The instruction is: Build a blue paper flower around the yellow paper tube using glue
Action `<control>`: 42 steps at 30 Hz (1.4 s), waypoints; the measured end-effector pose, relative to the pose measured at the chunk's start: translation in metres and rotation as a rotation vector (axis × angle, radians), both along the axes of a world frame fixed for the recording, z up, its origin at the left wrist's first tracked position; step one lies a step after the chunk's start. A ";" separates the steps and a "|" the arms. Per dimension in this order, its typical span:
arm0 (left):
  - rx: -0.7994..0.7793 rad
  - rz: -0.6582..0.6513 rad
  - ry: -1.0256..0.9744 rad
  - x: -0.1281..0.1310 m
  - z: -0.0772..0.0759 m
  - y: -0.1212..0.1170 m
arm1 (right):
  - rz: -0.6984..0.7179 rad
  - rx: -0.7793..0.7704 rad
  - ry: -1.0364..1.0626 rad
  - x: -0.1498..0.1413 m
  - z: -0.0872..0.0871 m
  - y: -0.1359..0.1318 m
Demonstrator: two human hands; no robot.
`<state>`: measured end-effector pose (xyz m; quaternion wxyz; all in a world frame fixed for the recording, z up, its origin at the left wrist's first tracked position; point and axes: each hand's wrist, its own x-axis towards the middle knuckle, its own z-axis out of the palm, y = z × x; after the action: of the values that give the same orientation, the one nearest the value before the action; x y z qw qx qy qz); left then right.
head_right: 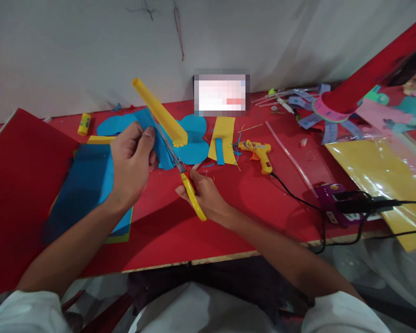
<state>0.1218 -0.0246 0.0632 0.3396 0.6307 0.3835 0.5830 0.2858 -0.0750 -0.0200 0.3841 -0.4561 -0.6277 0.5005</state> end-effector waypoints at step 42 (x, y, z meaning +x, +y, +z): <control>0.074 0.050 0.069 -0.002 0.001 0.002 | 0.115 -0.052 0.205 -0.002 0.014 -0.006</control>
<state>0.1196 -0.0223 0.0646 0.2879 0.6526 0.3889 0.5831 0.2841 -0.0813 -0.0060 0.4051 -0.3756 -0.5970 0.5817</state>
